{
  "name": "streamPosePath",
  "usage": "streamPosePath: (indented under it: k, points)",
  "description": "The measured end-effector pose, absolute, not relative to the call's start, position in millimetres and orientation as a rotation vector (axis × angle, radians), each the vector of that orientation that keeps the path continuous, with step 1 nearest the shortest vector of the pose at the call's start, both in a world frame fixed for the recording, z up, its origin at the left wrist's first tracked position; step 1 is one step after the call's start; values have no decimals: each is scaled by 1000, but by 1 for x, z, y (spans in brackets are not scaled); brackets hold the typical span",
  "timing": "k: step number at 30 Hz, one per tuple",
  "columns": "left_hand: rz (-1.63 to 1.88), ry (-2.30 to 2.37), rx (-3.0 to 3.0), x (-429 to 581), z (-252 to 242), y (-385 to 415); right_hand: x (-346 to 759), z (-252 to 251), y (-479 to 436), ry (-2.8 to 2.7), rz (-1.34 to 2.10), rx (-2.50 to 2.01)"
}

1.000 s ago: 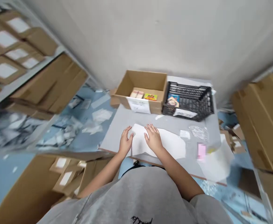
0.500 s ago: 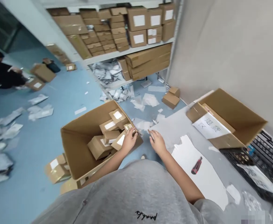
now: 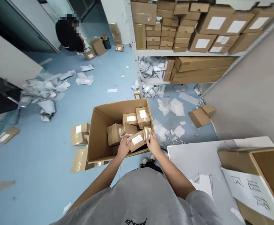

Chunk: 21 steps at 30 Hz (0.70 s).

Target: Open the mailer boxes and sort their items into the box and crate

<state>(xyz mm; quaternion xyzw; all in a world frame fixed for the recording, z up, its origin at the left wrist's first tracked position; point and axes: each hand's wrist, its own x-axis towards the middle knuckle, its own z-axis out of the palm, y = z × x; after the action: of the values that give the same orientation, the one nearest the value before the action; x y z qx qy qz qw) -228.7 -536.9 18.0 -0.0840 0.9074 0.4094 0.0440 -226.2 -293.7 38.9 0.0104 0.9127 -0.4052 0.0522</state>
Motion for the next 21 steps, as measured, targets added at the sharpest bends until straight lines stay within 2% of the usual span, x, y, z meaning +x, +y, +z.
streamPosePath:
  k: [8, 16, 21]
  points:
    - [1198, 2676, -451, -322, -37, -527, -362, -39, -324, 2763, -959, -5]
    - [1409, 2414, -574, -456, -164, -493, -445, -161, -357, 2722, -1042, 352]
    - [1480, 2253, -622, -486, -236, -478, -459, -208, -367, 2710, -958, 587]
